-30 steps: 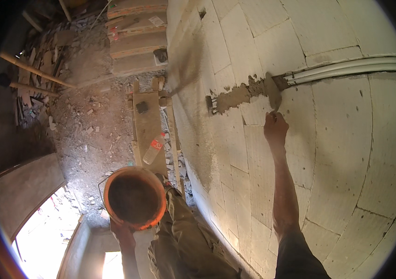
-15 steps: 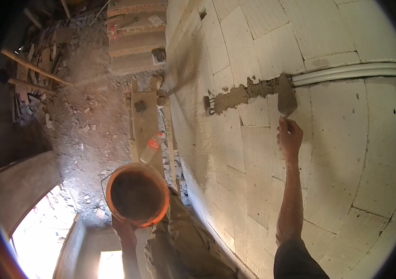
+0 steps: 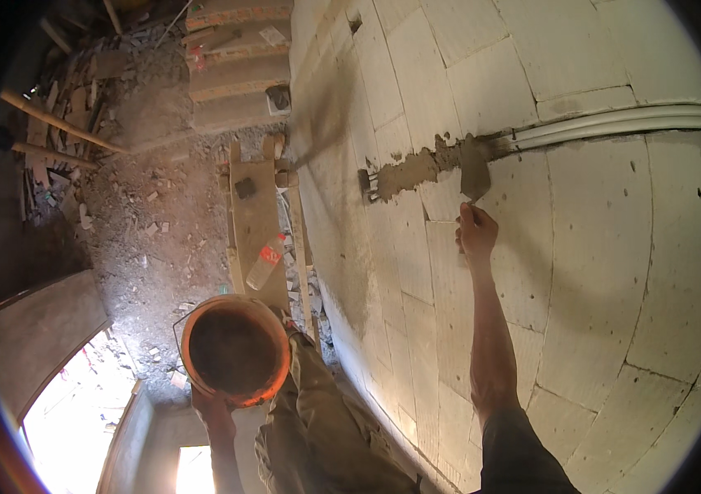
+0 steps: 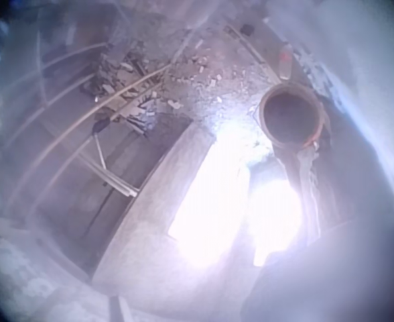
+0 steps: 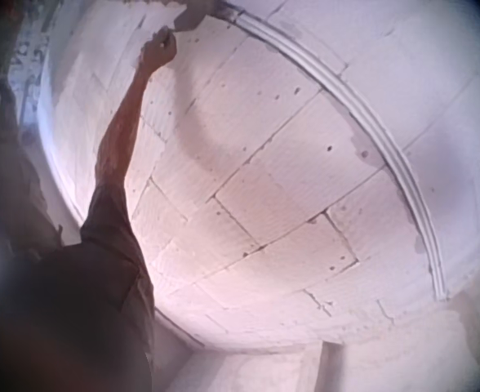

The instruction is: The person applies plaster mixture from a bucket onto a wall joint using a trowel.

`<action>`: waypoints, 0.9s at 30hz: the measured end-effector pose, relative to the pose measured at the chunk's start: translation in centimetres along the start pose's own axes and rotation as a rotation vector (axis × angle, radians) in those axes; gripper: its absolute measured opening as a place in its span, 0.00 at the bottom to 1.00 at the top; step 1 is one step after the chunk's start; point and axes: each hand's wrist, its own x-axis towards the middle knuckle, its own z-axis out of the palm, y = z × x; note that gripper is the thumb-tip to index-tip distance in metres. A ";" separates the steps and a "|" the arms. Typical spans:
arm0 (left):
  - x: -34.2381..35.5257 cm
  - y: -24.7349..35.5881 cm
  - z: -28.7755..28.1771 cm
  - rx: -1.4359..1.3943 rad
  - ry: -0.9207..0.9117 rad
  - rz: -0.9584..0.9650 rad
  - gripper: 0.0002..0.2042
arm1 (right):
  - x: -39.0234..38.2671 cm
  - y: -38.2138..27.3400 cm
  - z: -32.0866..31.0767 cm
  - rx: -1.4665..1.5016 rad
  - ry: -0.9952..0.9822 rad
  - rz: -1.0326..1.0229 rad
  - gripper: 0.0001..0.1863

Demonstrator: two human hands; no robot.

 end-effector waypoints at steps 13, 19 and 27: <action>2.6 -3.4 -1.7 0.102 -0.033 -0.047 0.32 | -2.5 -5.5 -3.8 -0.187 0.029 -0.016 0.15; 2.4 -4.3 -0.2 -0.021 -0.066 0.014 0.32 | -4.5 -3.9 -2.6 -0.554 0.086 -0.323 0.14; 1.7 -3.7 1.2 0.065 -0.105 -0.106 0.36 | 1.2 -1.0 1.8 -0.765 0.036 -0.338 0.14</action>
